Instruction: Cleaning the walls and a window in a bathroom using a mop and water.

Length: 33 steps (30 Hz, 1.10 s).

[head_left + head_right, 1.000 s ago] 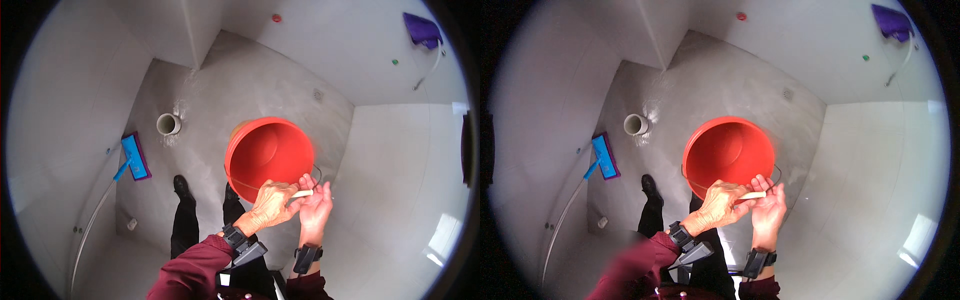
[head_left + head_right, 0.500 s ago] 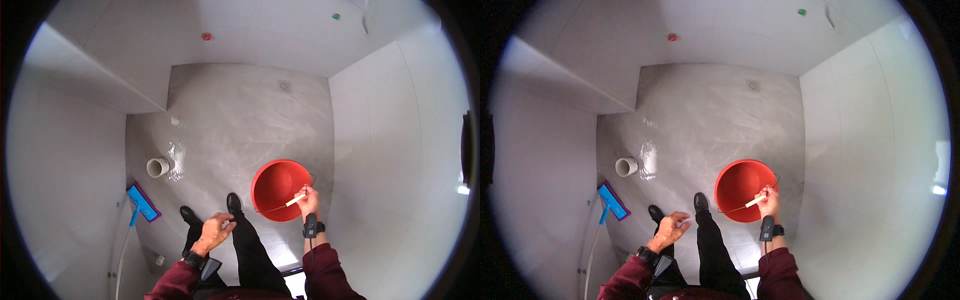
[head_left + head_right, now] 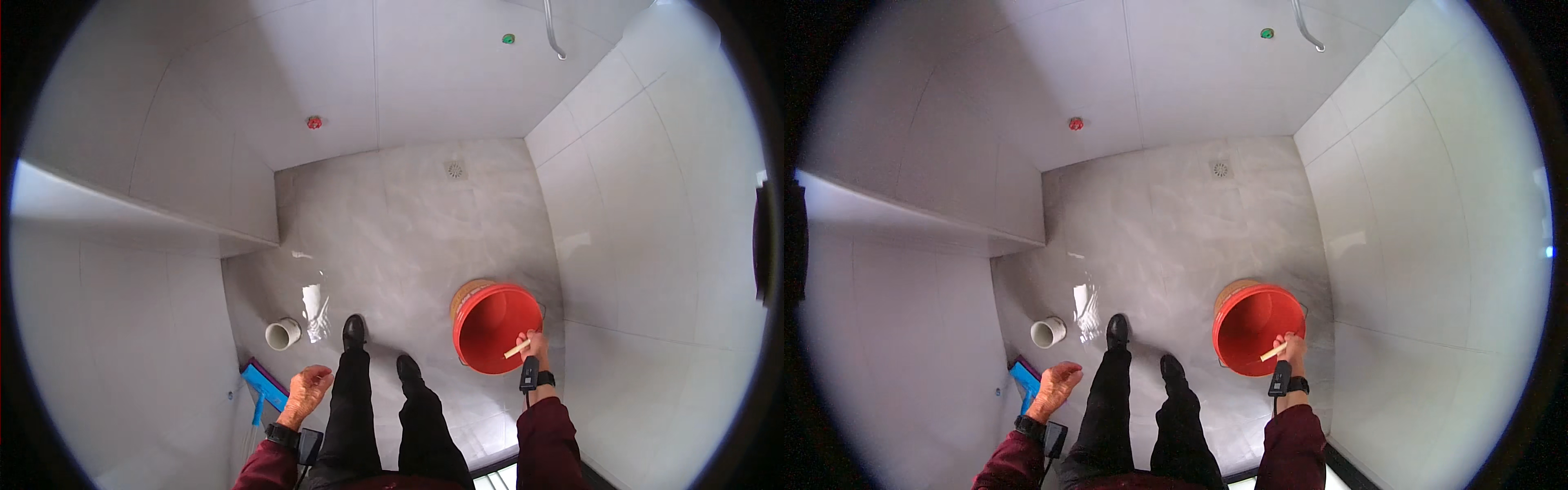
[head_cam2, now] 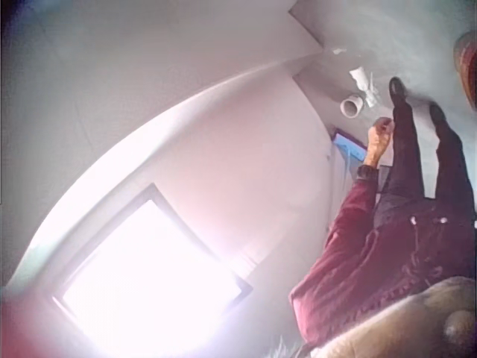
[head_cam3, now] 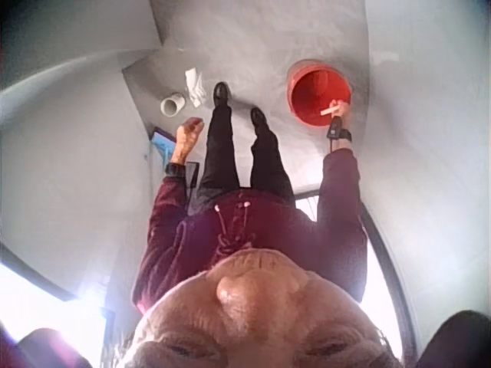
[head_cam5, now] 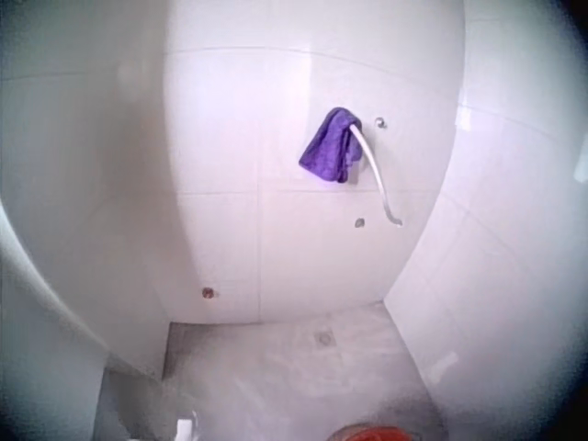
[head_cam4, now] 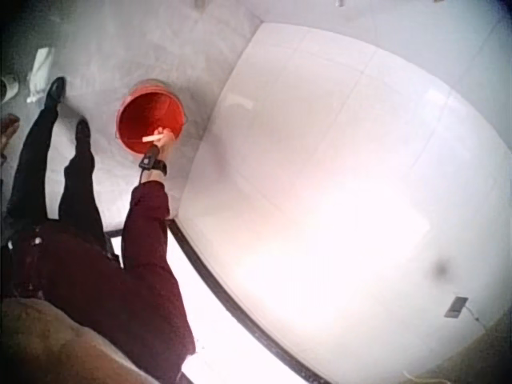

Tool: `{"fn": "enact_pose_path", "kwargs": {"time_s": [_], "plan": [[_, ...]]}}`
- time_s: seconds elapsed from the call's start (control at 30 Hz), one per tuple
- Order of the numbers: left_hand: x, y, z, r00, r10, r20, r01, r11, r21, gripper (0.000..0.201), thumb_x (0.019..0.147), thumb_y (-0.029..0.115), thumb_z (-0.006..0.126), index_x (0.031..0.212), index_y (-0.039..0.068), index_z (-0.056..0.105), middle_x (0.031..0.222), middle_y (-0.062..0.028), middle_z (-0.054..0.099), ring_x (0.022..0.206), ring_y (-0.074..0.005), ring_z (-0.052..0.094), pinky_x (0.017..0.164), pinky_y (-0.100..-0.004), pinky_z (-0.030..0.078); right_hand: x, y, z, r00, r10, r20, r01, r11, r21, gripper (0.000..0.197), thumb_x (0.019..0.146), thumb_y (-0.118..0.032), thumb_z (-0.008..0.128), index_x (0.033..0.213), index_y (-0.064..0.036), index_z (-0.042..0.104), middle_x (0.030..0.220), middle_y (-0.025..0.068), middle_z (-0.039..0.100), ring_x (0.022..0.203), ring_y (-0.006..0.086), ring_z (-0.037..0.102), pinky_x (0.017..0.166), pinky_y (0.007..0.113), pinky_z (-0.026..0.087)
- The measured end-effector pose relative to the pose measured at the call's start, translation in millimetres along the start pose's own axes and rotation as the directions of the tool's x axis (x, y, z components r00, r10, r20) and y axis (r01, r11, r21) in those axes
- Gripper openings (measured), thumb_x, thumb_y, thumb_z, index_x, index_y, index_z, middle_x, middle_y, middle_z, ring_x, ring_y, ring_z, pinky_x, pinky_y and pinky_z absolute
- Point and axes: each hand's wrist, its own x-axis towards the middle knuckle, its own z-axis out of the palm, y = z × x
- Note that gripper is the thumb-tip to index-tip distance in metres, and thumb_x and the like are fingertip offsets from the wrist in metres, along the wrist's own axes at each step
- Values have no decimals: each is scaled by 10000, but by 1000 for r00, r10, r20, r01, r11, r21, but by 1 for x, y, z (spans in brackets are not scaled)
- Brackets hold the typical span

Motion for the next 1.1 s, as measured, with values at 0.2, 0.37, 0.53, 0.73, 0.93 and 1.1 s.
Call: {"fn": "enact_pose_path", "kwargs": {"time_s": [0.2, 0.37, 0.53, 0.73, 0.93, 1.1], "plan": [[75, 49, -61, 973, 230, 10, -227, 953, 199, 196, 725, 184, 640, 858, 42, 616, 754, -83, 616, 632, -157, 567, 597, -261, 457, -40, 12, 30, 991, 0, -136, -23, 986, -163, 211, 832, -287, 471, 804, -78, 461, 705, 50, 500, 540, 206, 534, 412, 387, 411], [147, 151, -85, 924, 374, 79, -382, 889, 253, 161, 723, 150, 641, 839, 43, 611, 746, -70, 614, 625, -151, 563, 587, -255, 456, -39, 36, 40, 966, -148, -213, 121, 983, -137, 254, 840, -319, 493, 780, -74, 471, 596, 19, 475, 452, 167, 502, 367, 314, 396], [196, 242, -59, 860, 492, 136, -510, 819, 260, 149, 713, 129, 643, 838, 53, 615, 745, -64, 617, 654, -137, 574, 606, -249, 459, -25, 24, 42, 964, -149, -219, 135, 988, -82, 280, 841, -285, 510, 686, -53, 484, 530, 20, 466, 441, 134, 485, 372, 280, 407], [258, 244, -48, 901, 391, 185, -421, 891, 167, 163, 717, 126, 642, 864, 59, 617, 743, -43, 624, 673, -110, 572, 626, -243, 456, -8, -7, 55, 980, -158, -118, 143, 982, -123, 337, 837, -351, 505, 657, -68, 463, 519, 15, 447, 402, 126, 450, 369, 270, 405], [254, 258, -51, 964, 190, 184, -241, 917, 318, 171, 724, 156, 654, 863, 60, 624, 755, -22, 626, 685, -93, 564, 636, -238, 455, -20, -81, 98, 988, 2, -153, -15, 996, -89, 394, 852, -431, 431, 646, -95, 423, 499, 1, 408, 376, 124, 423, 334, 263, 369], [274, 232, -69, 976, 106, 188, -154, 952, 263, 170, 722, 162, 664, 855, 63, 626, 757, -18, 627, 690, -92, 564, 638, -237, 457, -14, -80, 113, 982, 47, -186, -47, 999, 6, 371, 863, -406, 403, 664, -92, 403, 484, 13, 392, 355, 162, 410, 302, 299, 352]]}}
